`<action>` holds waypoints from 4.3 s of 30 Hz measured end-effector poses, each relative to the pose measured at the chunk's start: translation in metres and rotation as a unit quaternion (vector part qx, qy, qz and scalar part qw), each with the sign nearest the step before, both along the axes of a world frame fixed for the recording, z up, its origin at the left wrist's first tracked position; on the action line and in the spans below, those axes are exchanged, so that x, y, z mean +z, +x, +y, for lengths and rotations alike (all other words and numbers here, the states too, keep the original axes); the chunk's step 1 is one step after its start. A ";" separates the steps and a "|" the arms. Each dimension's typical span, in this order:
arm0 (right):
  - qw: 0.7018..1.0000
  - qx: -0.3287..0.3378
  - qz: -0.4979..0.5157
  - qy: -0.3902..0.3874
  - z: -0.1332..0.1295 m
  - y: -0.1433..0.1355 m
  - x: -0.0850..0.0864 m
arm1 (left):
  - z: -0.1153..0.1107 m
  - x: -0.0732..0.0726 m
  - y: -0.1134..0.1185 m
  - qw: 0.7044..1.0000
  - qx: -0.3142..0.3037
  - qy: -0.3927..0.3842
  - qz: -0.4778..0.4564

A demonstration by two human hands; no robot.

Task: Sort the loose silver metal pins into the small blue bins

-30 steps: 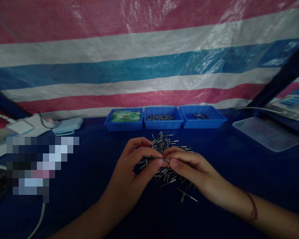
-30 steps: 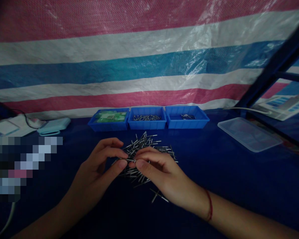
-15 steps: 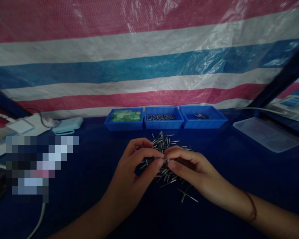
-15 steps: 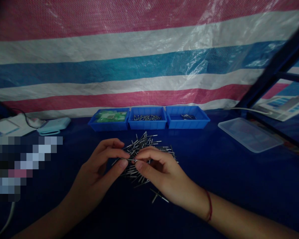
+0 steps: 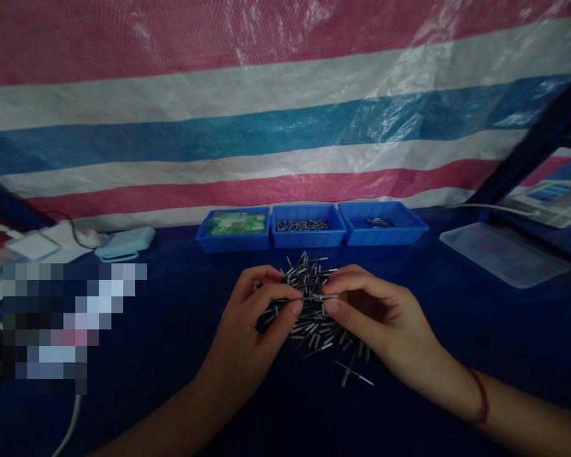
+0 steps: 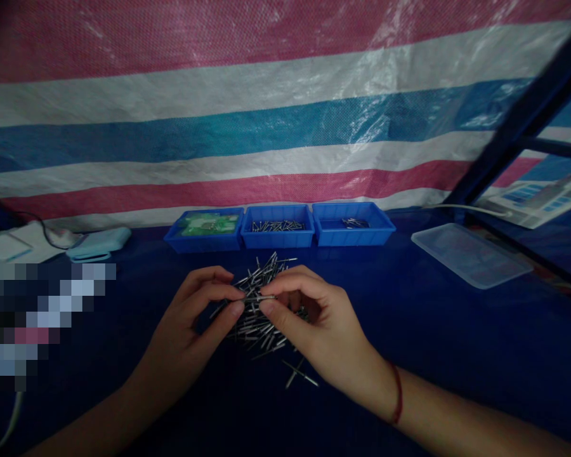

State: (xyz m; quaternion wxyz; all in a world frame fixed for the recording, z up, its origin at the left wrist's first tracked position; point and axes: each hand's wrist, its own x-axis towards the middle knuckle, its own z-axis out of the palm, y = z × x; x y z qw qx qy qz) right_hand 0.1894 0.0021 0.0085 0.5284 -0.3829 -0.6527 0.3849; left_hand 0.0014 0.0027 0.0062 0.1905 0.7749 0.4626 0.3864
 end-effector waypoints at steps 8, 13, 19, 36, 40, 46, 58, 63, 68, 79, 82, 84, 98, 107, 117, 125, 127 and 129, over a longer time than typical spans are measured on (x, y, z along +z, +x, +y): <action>0.986 -0.008 -0.104 0.132 -0.004 0.004 0.007 | -0.002 0.000 0.002 0.998 -0.050 -0.032 0.009; 0.947 -0.105 -0.210 0.217 0.022 0.027 0.017 | -0.001 0.003 -0.001 0.999 -0.023 -0.028 -0.001; 0.843 -0.403 -0.267 0.237 0.082 0.084 0.012 | 0.003 0.006 -0.007 1.000 0.009 -0.009 -0.007; 0.884 -0.280 -0.331 0.174 0.071 0.083 0.012 | 0.050 -0.002 -0.052 0.975 -0.007 -0.024 0.219; 0.890 -0.245 -0.329 0.199 0.062 0.074 0.014 | 0.058 -0.011 -0.064 0.961 -0.067 -0.039 0.266; 0.890 -0.216 -0.340 0.213 0.057 0.067 0.013 | 0.064 -0.011 -0.069 0.952 -0.111 -0.045 0.280; 0.967 -0.021 -0.223 0.121 0.017 0.019 0.010 | 0.023 0.007 -0.018 0.984 -0.120 -0.112 0.074; 0.983 0.038 -0.162 0.082 0.001 0.007 0.015 | 0.000 0.012 0.001 0.975 -0.141 -0.169 0.007; 0.990 0.039 -0.122 0.067 -0.001 0.006 0.015 | -0.001 0.010 0.002 0.973 -0.151 -0.173 -0.010; 0.984 0.027 -0.136 0.115 -0.003 0.003 0.012 | -0.004 0.007 0.005 0.976 -0.158 -0.149 -0.017; 0.983 0.027 -0.136 0.119 -0.003 0.002 0.010 | -0.004 0.006 0.006 0.981 -0.142 -0.131 -0.025; 0.984 0.025 -0.134 0.117 -0.002 0.002 0.009 | -0.004 0.006 0.005 0.984 -0.132 -0.118 -0.026; 0.982 0.037 -0.157 0.101 0.002 0.001 0.001 | -0.005 0.006 0.003 0.995 -0.078 -0.060 -0.024; 0.976 0.076 -0.176 0.101 0.000 0.001 0.002 | -0.005 0.006 0.003 0.995 -0.076 -0.056 -0.024; 0.857 -0.320 -0.339 0.221 0.076 0.077 0.011 | -0.003 0.002 -0.001 0.994 -0.055 -0.085 -0.030; 0.810 -0.341 -0.442 0.180 0.097 0.102 -0.010 | 0.020 0.005 -0.019 0.997 -0.025 -0.016 0.076; 0.824 -0.319 -0.432 0.180 0.089 0.097 -0.007 | 0.031 0.006 -0.029 0.996 0.003 -0.028 0.083; 0.837 -0.290 -0.423 0.189 0.081 0.090 -0.003 | 0.040 0.007 -0.039 0.992 0.011 -0.052 0.112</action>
